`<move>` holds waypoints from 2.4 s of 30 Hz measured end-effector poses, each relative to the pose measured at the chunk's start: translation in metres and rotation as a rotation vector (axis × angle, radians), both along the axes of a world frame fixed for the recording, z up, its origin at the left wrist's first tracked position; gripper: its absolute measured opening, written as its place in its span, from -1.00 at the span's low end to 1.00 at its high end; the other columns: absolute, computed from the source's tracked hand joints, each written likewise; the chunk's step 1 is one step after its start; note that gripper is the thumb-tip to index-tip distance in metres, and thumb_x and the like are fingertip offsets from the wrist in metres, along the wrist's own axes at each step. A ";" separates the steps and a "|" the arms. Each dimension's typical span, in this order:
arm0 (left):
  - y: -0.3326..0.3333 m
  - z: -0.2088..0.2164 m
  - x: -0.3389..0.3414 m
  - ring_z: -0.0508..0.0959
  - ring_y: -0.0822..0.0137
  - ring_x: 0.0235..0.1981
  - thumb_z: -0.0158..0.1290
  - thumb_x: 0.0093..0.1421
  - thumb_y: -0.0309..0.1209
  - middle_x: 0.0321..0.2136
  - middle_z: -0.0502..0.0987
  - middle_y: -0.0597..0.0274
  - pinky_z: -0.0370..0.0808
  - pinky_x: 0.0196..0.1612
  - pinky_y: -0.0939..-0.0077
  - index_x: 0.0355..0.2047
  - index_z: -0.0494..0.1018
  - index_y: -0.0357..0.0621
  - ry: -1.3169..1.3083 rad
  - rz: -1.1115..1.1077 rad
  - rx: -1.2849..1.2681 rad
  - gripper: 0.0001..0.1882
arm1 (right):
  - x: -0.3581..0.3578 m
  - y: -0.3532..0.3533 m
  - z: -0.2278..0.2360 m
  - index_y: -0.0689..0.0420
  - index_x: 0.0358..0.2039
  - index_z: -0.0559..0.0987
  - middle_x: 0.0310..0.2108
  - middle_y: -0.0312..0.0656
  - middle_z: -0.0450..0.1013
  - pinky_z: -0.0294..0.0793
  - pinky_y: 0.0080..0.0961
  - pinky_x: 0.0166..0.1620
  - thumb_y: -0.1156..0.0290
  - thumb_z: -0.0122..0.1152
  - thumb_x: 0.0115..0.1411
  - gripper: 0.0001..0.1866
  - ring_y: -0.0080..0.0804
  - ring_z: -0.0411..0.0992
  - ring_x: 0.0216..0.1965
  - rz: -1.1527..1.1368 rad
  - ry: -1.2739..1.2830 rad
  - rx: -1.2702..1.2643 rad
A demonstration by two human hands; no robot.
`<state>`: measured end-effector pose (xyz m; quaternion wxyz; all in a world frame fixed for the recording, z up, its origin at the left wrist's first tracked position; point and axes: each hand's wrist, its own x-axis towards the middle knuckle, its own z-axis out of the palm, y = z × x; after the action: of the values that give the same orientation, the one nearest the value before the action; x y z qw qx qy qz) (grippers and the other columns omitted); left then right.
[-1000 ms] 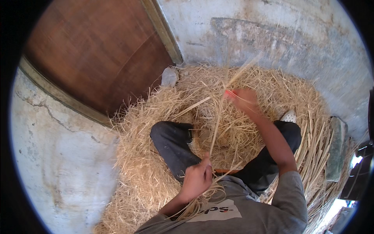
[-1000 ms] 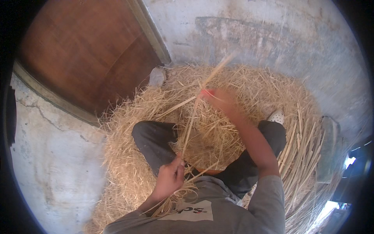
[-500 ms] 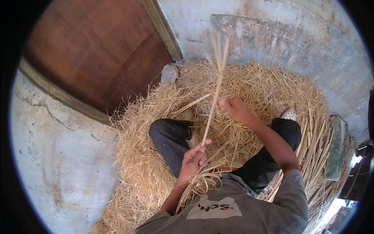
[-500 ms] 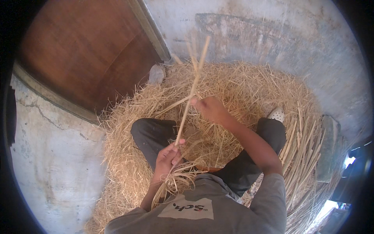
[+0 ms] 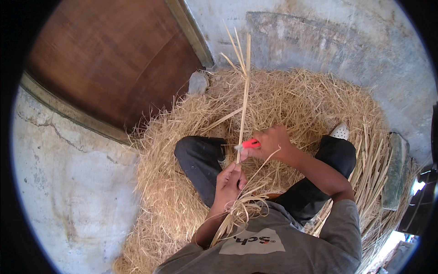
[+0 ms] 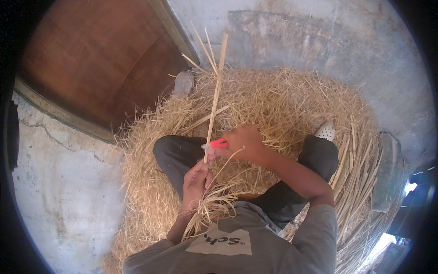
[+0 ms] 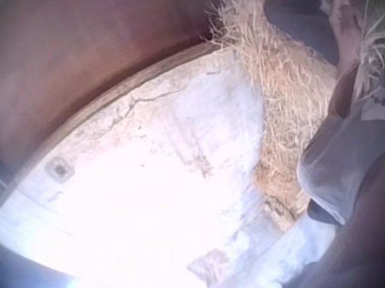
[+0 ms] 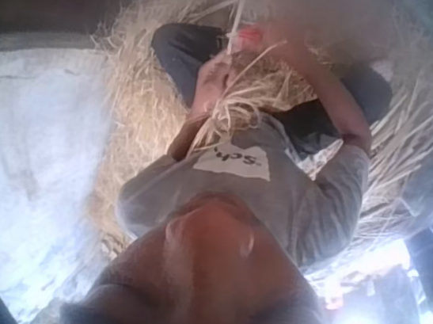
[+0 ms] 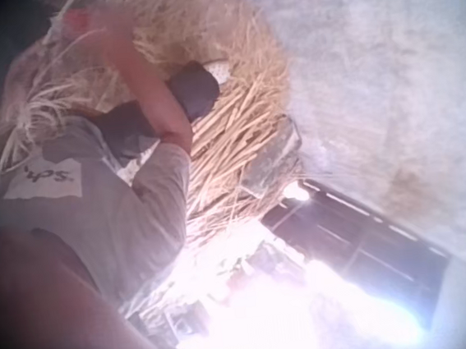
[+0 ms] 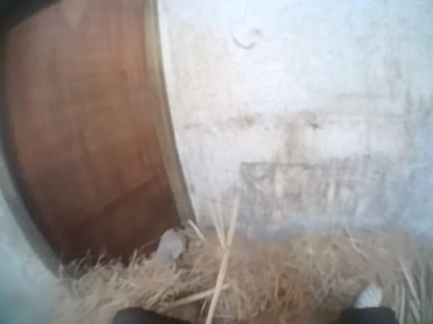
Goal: The person sits on a straw-covered floor and uses a red utility knife to peel the outer layer off a long, thin stick. They hold the stick with their left hand and scrape the knife along its length with their right hand, creating thin shavings that fall onto the straw.
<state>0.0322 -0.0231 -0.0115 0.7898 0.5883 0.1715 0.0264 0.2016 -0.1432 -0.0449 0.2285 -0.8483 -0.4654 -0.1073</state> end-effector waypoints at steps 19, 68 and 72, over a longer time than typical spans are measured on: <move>-0.033 0.014 -0.043 0.10 0.66 -0.62 -0.28 0.41 -0.50 -0.64 0.12 0.49 0.09 -0.54 0.72 0.28 0.11 -0.27 -0.010 -0.283 0.138 -0.56 | 0.111 -0.028 0.002 0.14 -0.62 0.59 -0.75 -0.10 0.39 0.41 -0.22 -0.51 -0.43 -0.11 0.12 -0.21 -0.16 0.44 -0.64 -0.427 0.070 -0.026; -0.029 0.021 -0.049 0.11 0.70 -0.59 -0.22 0.39 -0.49 -0.60 0.17 0.53 0.08 -0.51 0.75 0.27 0.18 -0.18 -0.017 -0.233 0.400 -0.56 | 0.084 -0.016 0.001 0.10 -0.75 0.48 -0.81 -0.15 0.32 0.34 -0.29 -0.60 -0.45 0.07 -0.03 -0.25 -0.16 0.39 -0.72 -0.368 0.013 0.076; -0.033 0.026 -0.051 0.10 0.68 -0.60 -0.22 0.39 -0.50 -0.61 0.15 0.53 0.07 -0.50 0.75 0.26 0.20 -0.17 -0.032 -0.251 0.466 -0.57 | 0.109 -0.033 0.006 0.11 -0.55 0.63 -0.71 -0.10 0.46 0.43 -0.25 -0.55 -0.41 -0.01 0.06 -0.27 -0.11 0.49 -0.61 -0.419 0.000 0.053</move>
<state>-0.0184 -0.0557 0.0144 0.6326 0.7706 0.0740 -0.0235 0.3106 -0.1761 -0.0392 0.2233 -0.9202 -0.2761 -0.1647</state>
